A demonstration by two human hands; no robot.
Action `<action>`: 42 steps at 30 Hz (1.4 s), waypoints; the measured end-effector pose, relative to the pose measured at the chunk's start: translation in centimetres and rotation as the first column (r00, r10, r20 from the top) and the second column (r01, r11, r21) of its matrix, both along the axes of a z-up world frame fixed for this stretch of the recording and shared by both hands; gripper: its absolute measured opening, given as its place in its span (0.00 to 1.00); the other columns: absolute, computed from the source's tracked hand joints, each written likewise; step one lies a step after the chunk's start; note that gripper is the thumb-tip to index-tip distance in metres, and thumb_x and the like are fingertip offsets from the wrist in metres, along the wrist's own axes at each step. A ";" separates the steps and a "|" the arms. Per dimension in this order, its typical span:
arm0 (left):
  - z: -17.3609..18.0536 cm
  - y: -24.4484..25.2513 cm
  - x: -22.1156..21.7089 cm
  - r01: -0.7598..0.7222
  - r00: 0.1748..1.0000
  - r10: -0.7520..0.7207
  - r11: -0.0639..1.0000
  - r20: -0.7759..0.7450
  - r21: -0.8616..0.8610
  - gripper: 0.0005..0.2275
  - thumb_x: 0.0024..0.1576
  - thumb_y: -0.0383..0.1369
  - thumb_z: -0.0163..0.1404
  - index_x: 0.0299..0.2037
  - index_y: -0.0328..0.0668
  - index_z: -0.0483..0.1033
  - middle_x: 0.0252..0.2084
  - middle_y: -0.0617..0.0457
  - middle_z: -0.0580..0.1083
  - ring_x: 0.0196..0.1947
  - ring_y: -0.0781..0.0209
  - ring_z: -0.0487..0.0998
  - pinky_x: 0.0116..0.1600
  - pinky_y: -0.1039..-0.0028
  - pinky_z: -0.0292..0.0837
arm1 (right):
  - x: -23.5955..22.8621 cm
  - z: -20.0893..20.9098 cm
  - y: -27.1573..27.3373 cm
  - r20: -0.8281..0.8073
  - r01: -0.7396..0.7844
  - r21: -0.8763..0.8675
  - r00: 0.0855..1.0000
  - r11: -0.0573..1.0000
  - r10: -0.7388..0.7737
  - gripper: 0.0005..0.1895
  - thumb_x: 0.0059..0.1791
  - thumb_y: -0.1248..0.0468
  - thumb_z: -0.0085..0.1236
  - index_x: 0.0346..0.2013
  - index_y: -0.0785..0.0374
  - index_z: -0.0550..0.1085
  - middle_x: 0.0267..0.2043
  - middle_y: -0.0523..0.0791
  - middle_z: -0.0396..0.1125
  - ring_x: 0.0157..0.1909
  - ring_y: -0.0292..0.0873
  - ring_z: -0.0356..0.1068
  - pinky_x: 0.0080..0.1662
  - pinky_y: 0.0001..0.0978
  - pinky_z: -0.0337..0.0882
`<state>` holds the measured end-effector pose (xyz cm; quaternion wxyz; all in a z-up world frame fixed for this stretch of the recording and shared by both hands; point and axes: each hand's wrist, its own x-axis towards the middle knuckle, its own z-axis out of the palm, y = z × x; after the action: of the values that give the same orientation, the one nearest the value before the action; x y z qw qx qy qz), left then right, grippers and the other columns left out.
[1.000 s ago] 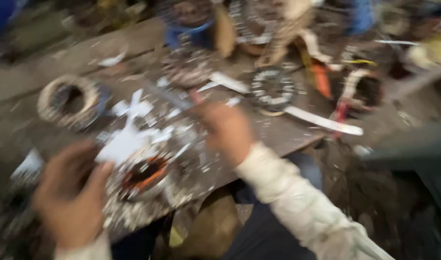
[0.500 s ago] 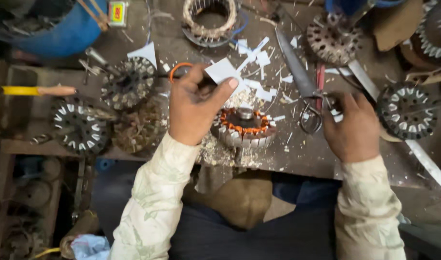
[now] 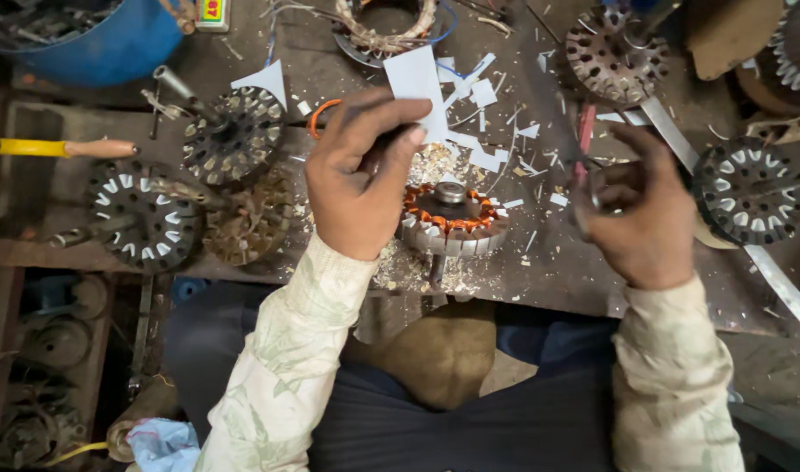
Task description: The person sits on the floor and assembles a motor stator by inserting white insulating paper into the copper windings. They use scissors to cut the paper into small pieces and a knife to tuck the paper into the slots of the stator.
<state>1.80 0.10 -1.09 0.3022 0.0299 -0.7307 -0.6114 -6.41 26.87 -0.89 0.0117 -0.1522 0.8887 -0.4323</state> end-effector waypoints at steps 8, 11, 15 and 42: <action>2.0 0.7 0.2 -0.015 1.000 0.014 0.998 0.022 0.066 0.17 0.65 0.21 0.58 0.64 0.42 0.74 0.67 0.49 0.67 0.58 0.64 0.79 0.54 0.80 0.84 | 3.4 -2.6 1.1 0.294 0.207 -0.956 0.728 0.209 0.619 0.25 0.56 0.52 0.59 0.51 0.72 0.67 0.36 0.51 0.67 0.22 0.37 0.63 0.30 0.33 0.67; 3.1 0.9 0.5 -0.029 0.996 0.026 0.999 0.084 0.034 0.20 0.63 0.21 0.59 0.66 0.44 0.73 0.69 0.49 0.68 0.60 0.62 0.79 0.51 0.80 0.83 | 6.4 -2.8 0.7 0.308 0.148 -0.944 0.715 0.294 0.628 0.35 0.53 0.48 0.60 0.62 0.75 0.65 0.37 0.48 0.65 0.32 0.40 0.64 0.37 0.37 0.70; 4.3 1.6 0.7 0.020 0.999 -0.025 0.991 0.031 0.133 0.20 0.65 0.21 0.58 0.66 0.44 0.72 0.68 0.50 0.66 0.60 0.64 0.77 0.55 0.80 0.84 | 9.2 -2.4 -0.9 0.458 0.308 -0.887 0.687 0.345 0.564 0.40 0.55 0.48 0.57 0.65 0.82 0.63 0.31 0.47 0.62 0.29 0.42 0.61 0.39 0.38 0.68; 0.0 -1.1 -1.3 0.084 0.965 -0.024 0.972 0.260 -0.221 0.06 0.60 0.25 0.59 0.46 0.38 0.78 0.40 0.51 0.81 0.38 0.67 0.82 0.41 0.76 0.76 | 5.6 -0.8 3.5 0.078 0.041 -0.851 0.996 0.523 0.049 0.37 0.54 0.56 0.70 0.68 0.74 0.62 0.35 0.46 0.66 0.23 0.35 0.61 0.35 0.30 0.67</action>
<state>0.53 -1.03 -1.08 0.1900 0.0531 -0.8301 -0.5216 -0.76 30.32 -1.66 -0.0222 -0.1204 0.5624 -0.8177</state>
